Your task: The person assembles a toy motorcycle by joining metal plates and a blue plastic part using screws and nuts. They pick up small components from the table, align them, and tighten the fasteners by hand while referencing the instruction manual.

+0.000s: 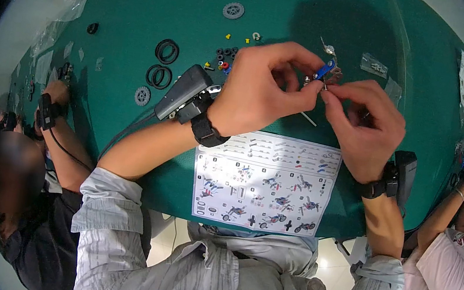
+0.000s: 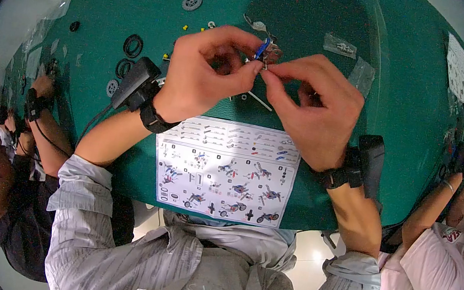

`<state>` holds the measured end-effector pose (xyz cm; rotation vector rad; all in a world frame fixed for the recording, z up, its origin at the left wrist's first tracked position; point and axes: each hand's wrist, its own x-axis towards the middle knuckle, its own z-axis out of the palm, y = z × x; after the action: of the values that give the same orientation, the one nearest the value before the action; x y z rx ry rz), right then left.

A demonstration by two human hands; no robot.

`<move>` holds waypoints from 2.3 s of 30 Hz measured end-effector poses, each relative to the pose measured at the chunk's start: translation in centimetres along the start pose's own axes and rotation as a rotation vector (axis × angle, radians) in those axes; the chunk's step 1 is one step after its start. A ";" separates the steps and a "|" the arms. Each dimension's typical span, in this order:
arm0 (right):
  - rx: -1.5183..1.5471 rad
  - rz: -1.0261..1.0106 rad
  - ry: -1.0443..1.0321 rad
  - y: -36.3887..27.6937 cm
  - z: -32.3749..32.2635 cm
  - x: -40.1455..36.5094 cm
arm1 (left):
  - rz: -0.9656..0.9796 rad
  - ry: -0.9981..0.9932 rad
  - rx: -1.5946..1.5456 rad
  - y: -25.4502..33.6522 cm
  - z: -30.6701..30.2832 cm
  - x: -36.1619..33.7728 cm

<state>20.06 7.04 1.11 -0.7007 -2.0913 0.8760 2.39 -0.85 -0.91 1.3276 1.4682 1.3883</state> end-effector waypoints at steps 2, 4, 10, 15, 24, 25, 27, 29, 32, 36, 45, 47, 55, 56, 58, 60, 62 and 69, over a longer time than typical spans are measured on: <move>0.052 0.054 -0.003 0.1 0.0 -0.1 | 0.017 0.012 0.011 0.0 0.0 -0.1; 0.097 0.085 -0.008 0.2 0.0 -0.1 | 0.032 0.021 0.040 0.2 0.0 -0.1; 0.140 0.119 -0.015 0.6 0.1 -0.1 | 0.107 0.046 0.070 0.1 0.0 -0.1; 0.225 0.202 0.005 1.1 0.2 -0.3 | 0.108 0.070 0.095 0.0 0.0 0.0; 0.175 0.166 -0.053 0.7 -0.1 0.2 | 0.112 0.067 0.068 0.1 -0.1 0.0; 0.192 0.171 -0.053 0.7 0.0 0.2 | 0.105 0.066 0.057 0.1 -0.1 0.0; 0.225 0.182 -0.052 0.8 0.0 0.2 | 0.093 0.062 0.059 0.2 -0.1 0.0; 0.239 0.194 -0.069 1.0 0.0 0.1 | 0.073 0.051 0.057 0.3 -0.2 0.0; 0.276 0.202 -0.076 1.3 0.1 0.1 | 0.054 0.038 0.049 0.6 -0.3 0.0; 0.374 0.188 -0.096 1.8 0.1 0.2 | 0.080 0.032 0.038 0.3 -0.1 0.0; 0.373 0.114 -0.089 2.0 0.2 0.0 | 0.084 0.000 0.017 0.5 -0.2 -0.1; 0.314 0.068 -0.103 1.9 0.0 0.2 | 0.073 0.003 0.004 0.3 -0.2 0.0; 0.266 -0.025 -0.073 1.9 0.6 0.2 | 0.040 -0.011 -0.064 -0.3 -0.4 -0.2; 0.247 -0.022 -0.078 1.9 0.4 0.1 | 0.050 -0.009 -0.070 -0.3 -0.4 -0.1; 0.221 -0.009 -0.092 1.9 0.2 0.2 | 0.040 0.001 -0.082 -0.3 -0.2 -0.2; 0.208 0.011 -0.108 1.9 0.0 0.2 | 0.034 0.008 -0.079 -0.2 -0.2 -0.2; 0.237 0.015 -0.088 2.0 0.1 0.2 | 0.030 0.009 -0.061 0.0 -0.1 -0.2; 0.205 0.058 -0.069 1.3 -0.3 0.5 | -0.002 0.075 -0.124 0.4 0.3 0.0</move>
<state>20.23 8.32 0.43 -0.6319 -2.0135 1.1425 2.75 -0.85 -0.61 1.2078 1.4069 1.5177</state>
